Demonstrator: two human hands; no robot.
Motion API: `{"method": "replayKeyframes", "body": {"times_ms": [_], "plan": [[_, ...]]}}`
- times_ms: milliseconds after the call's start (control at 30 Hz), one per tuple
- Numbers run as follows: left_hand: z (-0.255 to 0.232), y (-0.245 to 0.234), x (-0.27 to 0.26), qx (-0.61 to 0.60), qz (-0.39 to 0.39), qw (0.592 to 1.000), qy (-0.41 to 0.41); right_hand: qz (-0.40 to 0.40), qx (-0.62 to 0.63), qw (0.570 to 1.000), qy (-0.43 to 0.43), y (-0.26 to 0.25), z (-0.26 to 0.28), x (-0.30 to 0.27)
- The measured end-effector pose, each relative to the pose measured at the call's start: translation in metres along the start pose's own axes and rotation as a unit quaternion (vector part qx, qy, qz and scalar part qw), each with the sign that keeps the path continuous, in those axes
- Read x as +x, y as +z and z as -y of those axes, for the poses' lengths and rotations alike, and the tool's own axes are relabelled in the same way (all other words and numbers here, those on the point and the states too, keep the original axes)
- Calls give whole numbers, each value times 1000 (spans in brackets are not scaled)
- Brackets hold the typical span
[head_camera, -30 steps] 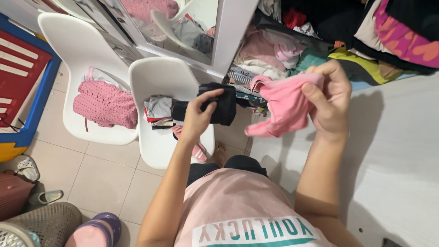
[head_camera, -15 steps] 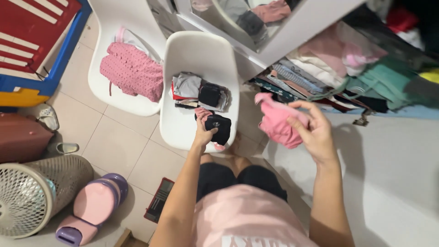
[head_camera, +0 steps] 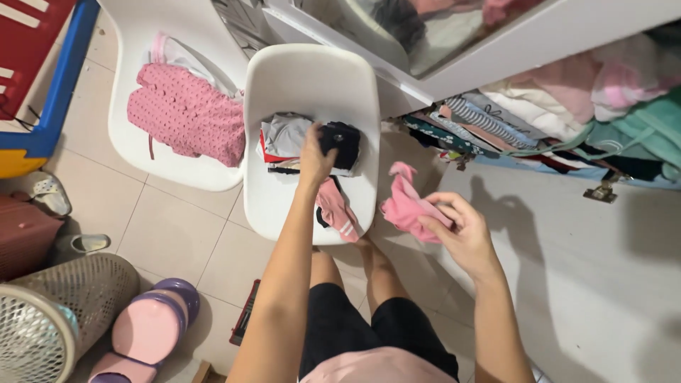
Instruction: Folding socks and underwear and stacking them on a chair.
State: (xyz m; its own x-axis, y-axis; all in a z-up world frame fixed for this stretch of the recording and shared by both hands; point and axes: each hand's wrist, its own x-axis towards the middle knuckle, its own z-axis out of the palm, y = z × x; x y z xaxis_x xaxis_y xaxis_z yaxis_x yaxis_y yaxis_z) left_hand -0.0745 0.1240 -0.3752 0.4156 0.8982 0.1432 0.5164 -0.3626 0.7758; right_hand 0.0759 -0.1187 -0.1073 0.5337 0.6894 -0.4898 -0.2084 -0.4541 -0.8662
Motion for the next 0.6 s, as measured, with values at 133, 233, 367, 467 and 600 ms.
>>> {"method": "replayKeyframes", "body": {"times_ms": [133, 233, 367, 467, 600], "plan": [[-163, -108, 28, -316, 301, 900, 14, 41, -66, 996, -51, 3, 33, 4], [-239, -161, 31, -343, 383, 847, 134, 69, -68, 994, -56, 0, 63, -1], [-262, -186, 37, -177, 470, 859, 96, 97, -46, 991, -80, -8, 103, -7], [-289, -213, 43, -151, 451, 875, 88, 125, -6, 989, -78, -19, 128, -16], [-314, -224, 35, -210, 440, 866, 105, 136, -104, 980, -102, -31, 135, -21]]}}
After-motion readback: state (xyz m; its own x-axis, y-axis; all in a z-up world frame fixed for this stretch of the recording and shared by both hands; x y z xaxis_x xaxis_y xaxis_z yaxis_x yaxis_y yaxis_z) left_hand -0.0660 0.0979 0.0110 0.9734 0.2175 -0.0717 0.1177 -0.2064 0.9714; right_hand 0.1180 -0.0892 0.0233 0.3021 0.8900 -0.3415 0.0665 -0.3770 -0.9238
